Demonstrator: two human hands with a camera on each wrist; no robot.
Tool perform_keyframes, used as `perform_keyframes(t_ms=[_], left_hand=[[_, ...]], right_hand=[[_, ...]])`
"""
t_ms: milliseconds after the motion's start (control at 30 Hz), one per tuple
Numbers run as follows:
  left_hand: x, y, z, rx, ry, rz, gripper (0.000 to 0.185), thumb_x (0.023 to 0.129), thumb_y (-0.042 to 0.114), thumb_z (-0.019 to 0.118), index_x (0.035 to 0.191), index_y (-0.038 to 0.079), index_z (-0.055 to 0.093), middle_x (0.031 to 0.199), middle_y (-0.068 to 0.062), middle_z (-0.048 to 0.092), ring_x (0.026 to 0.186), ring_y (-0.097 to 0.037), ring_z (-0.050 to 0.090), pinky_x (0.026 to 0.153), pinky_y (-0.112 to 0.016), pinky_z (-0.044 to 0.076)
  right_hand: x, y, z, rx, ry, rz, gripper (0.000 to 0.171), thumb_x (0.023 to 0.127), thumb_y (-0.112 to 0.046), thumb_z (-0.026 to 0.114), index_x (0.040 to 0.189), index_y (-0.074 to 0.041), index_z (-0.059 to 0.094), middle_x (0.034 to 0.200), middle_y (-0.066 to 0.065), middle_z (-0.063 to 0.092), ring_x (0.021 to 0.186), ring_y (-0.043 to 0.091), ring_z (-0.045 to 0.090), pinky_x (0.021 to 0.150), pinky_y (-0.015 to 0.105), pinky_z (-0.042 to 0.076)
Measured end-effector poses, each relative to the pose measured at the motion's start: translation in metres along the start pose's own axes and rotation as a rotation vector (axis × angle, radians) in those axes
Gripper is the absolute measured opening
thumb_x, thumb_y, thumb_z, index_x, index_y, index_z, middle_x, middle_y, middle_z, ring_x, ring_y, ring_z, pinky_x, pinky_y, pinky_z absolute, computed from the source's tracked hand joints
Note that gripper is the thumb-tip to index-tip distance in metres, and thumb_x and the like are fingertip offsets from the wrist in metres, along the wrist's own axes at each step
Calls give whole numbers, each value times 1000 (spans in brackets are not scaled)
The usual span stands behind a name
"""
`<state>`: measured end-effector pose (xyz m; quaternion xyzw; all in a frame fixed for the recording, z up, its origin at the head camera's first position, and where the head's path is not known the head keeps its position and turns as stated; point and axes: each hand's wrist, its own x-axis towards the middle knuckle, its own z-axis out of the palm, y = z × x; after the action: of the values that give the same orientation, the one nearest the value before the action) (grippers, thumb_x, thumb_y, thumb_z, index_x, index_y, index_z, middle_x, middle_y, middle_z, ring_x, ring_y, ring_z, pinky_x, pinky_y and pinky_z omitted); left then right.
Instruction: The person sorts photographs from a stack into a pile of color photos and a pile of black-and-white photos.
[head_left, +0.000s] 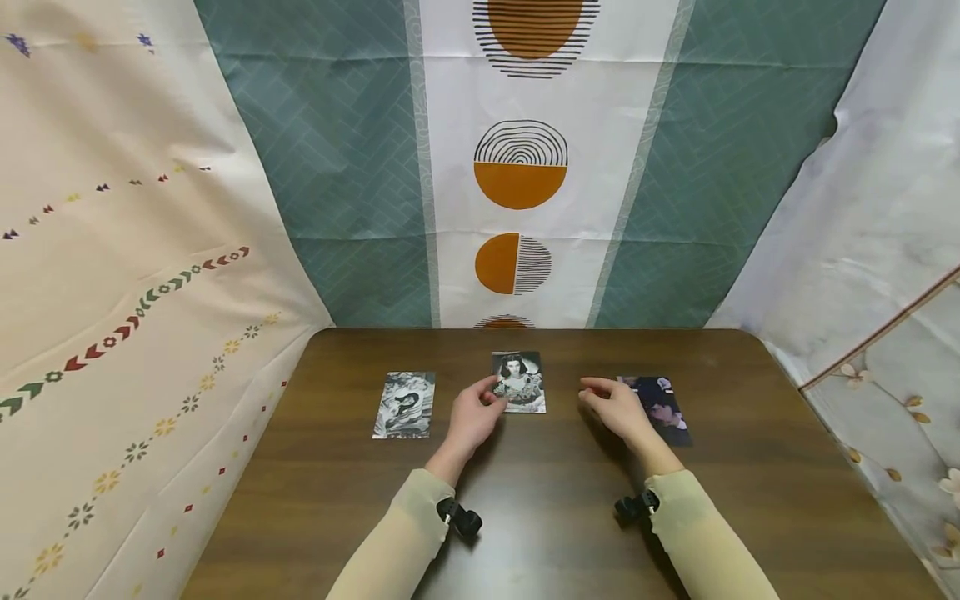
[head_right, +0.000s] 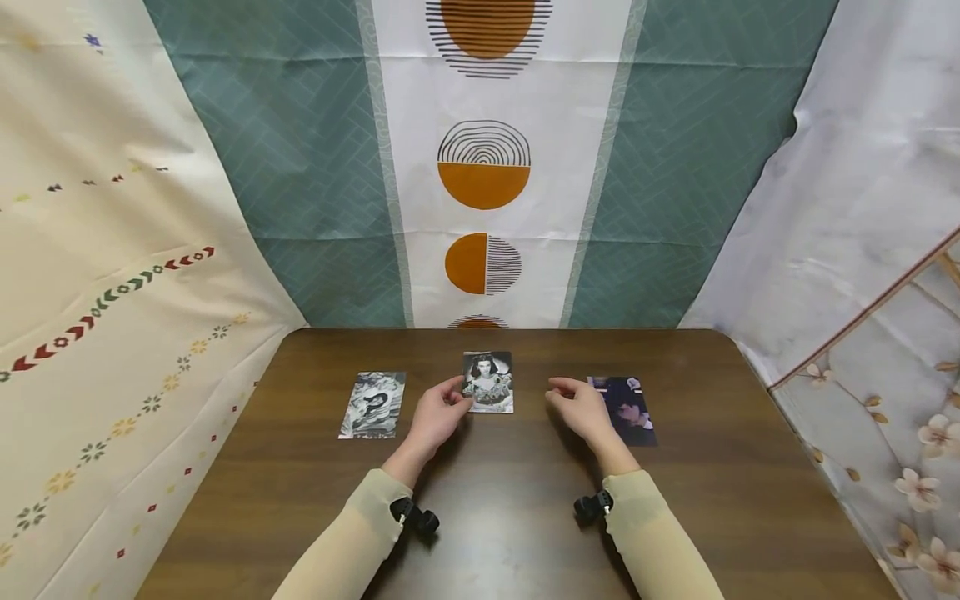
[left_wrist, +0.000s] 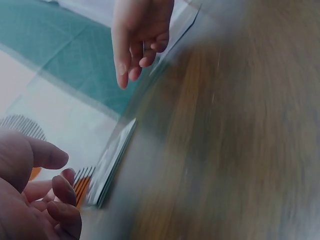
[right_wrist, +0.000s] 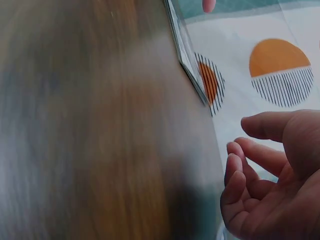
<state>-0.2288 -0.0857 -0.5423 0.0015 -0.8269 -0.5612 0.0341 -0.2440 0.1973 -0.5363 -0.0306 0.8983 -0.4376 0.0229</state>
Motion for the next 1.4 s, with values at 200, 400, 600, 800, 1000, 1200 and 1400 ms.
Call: perform_keyframes(t_ms=[200,400,600,800,1000,1200,1400], left_hand=[[5,-7,-5,44,8,-4,49,93,8,74,140,-3,67,85,1,66,82,-14,59,81,-36,49],[10,-11,-9,72,10,-35,49,92,8,73,139,-4,67,85,-1,65,80,-15,57,80,-35,48],[18,-18,-8,107,16,-61,50,92,10,73,140,-3,67,85,0,65,80,-16,58,79,-35,49],[19,-19,-7,162,21,-109,49,91,13,73,139,2,71,85,1,65,80,-17,58,77,-36,48],[18,-16,-4,210,12,-106,44,90,18,72,132,6,76,84,4,66,81,-16,59,72,-35,46],[18,-14,-1,236,19,-112,42,91,19,70,132,9,78,82,6,65,80,-16,58,70,-34,43],[17,-11,1,243,22,-134,44,92,21,70,135,11,77,86,7,68,86,-17,60,73,-36,45]], right_hand=[[3,-10,16,36,-20,-19,40,104,-20,68,138,1,69,129,19,72,122,37,64,102,52,51],[9,-21,39,19,16,-20,41,99,-20,71,135,-1,73,122,14,75,119,34,67,101,51,51],[14,-34,56,26,35,-5,42,98,-19,71,136,0,72,118,14,75,116,35,67,102,53,49],[15,-37,64,-15,33,25,44,96,-20,70,137,-2,72,118,12,75,116,35,67,102,53,49],[13,-36,65,-28,35,41,43,95,-19,70,136,-3,73,117,12,75,115,34,67,101,53,49],[12,-38,65,-39,27,28,43,95,-19,71,135,-3,74,118,12,75,115,35,67,100,53,50],[11,-38,64,-20,29,42,43,97,-19,70,137,-4,73,124,15,75,123,38,65,105,54,48]])
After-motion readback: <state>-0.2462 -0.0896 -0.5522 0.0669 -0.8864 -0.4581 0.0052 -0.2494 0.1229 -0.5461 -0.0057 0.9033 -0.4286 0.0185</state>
